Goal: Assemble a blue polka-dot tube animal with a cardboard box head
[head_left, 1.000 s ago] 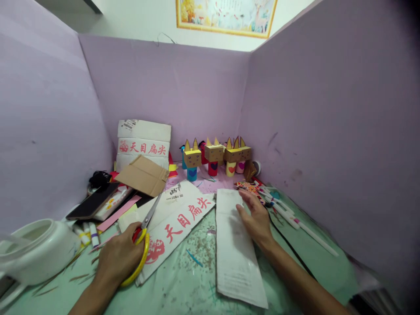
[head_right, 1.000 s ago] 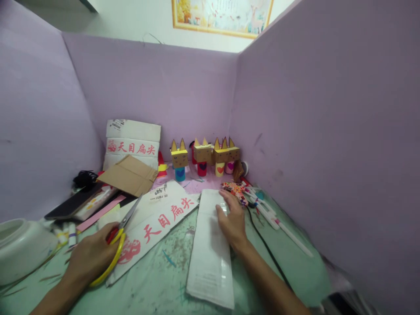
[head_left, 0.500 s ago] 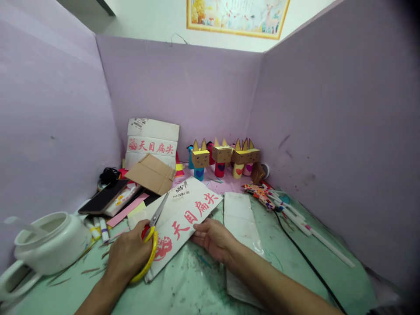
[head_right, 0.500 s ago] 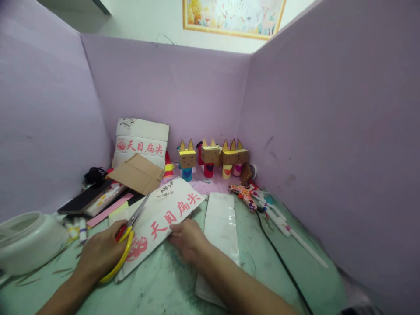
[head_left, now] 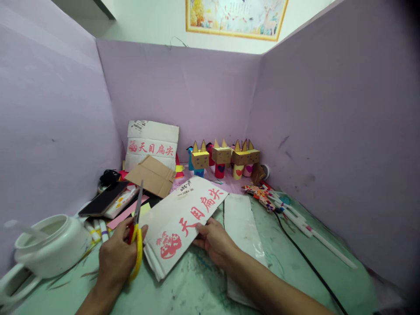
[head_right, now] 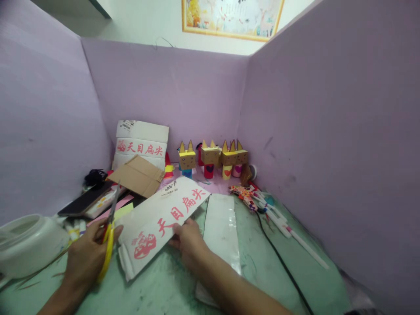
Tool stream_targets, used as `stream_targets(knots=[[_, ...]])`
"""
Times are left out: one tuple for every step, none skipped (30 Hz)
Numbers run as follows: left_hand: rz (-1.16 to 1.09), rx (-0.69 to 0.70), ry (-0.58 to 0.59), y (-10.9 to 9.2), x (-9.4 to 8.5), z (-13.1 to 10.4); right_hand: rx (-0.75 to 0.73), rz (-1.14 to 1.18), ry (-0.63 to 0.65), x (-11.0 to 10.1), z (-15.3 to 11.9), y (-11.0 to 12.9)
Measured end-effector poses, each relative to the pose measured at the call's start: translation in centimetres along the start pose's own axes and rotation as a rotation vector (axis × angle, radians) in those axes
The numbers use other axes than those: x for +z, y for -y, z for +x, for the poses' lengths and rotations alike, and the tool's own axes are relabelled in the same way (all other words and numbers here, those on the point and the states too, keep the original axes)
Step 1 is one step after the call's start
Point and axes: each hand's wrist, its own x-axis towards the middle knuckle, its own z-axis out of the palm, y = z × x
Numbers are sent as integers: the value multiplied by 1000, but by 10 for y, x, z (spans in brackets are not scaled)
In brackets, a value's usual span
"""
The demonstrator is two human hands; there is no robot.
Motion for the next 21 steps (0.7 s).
stream_targets(knots=[[-74, -7, -18, 3, 0, 1, -22, 0, 9, -5, -2, 5], [-126, -6, -21, 5, 1, 1, -43, -1, 18, -10, -5, 10], [-159, -2, -17, 7, 1, 2, -64, -2, 28, -15, -7, 15], [-173, 3, -8, 7, 0, 2, -83, -3, 37, -21, -10, 20], [-170, 6, -2, 6, 0, 2, -99, -4, 45, -28, -12, 23], [-161, 8, 4, 4, -1, 2, -114, -2, 52, -35, -14, 26], [-151, 6, 10, 2, -2, 2, -128, 1, 62, -42, -16, 27], [-139, 2, 11, 1, -3, 1, -141, 4, 75, -49, -17, 27], [-129, -5, 7, -1, -3, 1, -154, 8, 92, -55, -18, 27], [-121, -10, 2, -2, -4, 1, -168, 13, 115, -61, -18, 25], [-118, -15, -5, -2, -4, 1, -179, 16, 146, -67, -18, 23], [-121, -17, -11, -2, -4, 1, -191, 20, 182, -71, -18, 21], [-130, -20, -17, -1, -4, 2, -201, 26, 219, -74, -19, 19], [-148, -26, -12, -1, -4, 2, -211, 36, 253, -77, -19, 17], [-180, -36, -6, -1, -4, 2, -218, 47, 283, -78, -20, 16], [-226, -53, 5, -2, -4, 2, -221, 57, 305, -79, -20, 14], [-284, -78, 21, -3, -4, 2, -221, 64, 322, -80, -20, 14], [-350, -110, 41, -5, -4, 2, -217, 70, 337, -80, -21, 13], [-425, -146, 67, -7, -4, 2, -213, 68, 353, -80, -21, 12], [-509, -180, 107, -9, -4, 1, -211, 64, 371, -81, -20, 12], [-597, -208, 160, -10, -3, 1, -213, 58, 389, -82, -20, 11]])
